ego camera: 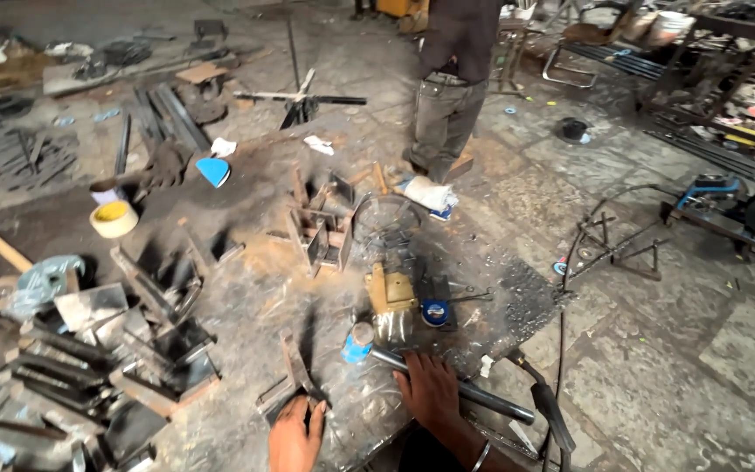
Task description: Handling and hammering metal brackets on a workbench in a workshop.
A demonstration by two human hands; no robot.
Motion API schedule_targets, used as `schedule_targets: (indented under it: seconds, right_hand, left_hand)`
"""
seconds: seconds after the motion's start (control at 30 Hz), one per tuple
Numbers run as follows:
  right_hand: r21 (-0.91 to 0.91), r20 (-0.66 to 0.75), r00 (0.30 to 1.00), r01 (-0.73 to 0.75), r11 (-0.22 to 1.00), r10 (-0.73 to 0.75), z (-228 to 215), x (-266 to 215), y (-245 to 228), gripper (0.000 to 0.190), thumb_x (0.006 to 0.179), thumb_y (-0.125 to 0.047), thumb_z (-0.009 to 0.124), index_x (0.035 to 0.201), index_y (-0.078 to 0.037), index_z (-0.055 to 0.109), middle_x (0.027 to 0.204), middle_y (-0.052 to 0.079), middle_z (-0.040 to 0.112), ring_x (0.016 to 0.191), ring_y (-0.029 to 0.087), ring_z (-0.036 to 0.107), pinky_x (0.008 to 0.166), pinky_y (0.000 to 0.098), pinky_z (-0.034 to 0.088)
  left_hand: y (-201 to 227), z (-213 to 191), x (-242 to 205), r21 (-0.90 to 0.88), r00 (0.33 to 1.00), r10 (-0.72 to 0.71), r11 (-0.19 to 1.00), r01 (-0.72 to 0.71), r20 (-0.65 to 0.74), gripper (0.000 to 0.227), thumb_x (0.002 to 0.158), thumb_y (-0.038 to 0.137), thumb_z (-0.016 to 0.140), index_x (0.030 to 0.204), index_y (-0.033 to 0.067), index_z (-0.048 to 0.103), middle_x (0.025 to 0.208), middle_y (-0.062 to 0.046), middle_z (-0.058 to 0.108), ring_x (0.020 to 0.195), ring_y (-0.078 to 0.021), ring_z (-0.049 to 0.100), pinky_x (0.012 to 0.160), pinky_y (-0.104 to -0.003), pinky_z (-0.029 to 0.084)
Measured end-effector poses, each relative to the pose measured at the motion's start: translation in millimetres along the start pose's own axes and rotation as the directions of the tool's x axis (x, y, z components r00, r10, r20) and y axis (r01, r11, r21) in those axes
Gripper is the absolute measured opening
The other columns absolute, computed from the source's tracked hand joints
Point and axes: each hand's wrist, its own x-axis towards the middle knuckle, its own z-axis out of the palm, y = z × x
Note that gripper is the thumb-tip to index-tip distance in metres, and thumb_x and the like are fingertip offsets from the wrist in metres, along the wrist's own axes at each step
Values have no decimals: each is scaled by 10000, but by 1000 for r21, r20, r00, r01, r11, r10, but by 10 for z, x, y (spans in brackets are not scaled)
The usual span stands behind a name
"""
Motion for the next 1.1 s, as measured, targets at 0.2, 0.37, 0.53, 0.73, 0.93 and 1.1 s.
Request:
schedule_targets:
  seconds: [0.2,0.37,0.53,0.73,0.93,1.1]
  right_hand:
    - [4,57,998,-8,1000,8,5,-14,28,390,900,-340,684,1188,-83,628,1016,124,672,964,344,638,809,497,475]
    - [14,54,999,-1,1000,1,-9,-13,30,399,896,-324,693,1198,-73,623,1030,132,669,965,347,629,813,506,469]
    - [57,122,992,-28,998,21,-78,-15,1,351,913,-297,685,1180,-79,623,1039,122,669,996,342,615,824,508,459]
    - [88,55,997,40,995,-45,-68,-37,27,373,921,-291,682,1202,-54,617,1041,130,668,1000,341,618,846,492,468]
    - [75,64,998,26,997,-31,-115,-25,-1,387,928,-323,689,1193,-50,620,1058,132,675,1002,347,616,818,501,456]
    - [78,75,997,10,997,-16,-129,-21,-9,373,930,-327,689,1185,-62,624,1063,124,674,1014,339,617,820,499,456]
  left_hand:
    - [-416,305,20,11,1000,3,1000,-3,-29,306,850,371,725,913,73,693,880,-174,734,867,-409,708,739,-491,549]
    - [-636,457,21,8,999,0,1000,1,-43,309,831,378,747,887,77,703,826,-161,740,821,-395,728,723,-479,566]
    - [-718,506,35,-39,999,-27,999,26,-29,253,823,322,768,865,77,723,790,-162,744,777,-368,754,720,-446,585]
    - [-821,597,43,-39,999,13,999,-15,-53,247,814,299,777,904,73,734,804,-160,748,776,-357,754,739,-435,589]
    - [-969,742,59,-78,975,124,987,-140,-182,212,767,252,803,864,74,740,777,-141,746,740,-338,750,739,-425,588]
    - [-1061,801,61,-92,965,158,979,-180,-208,200,767,239,807,833,65,734,762,-144,740,717,-336,746,735,-418,588]
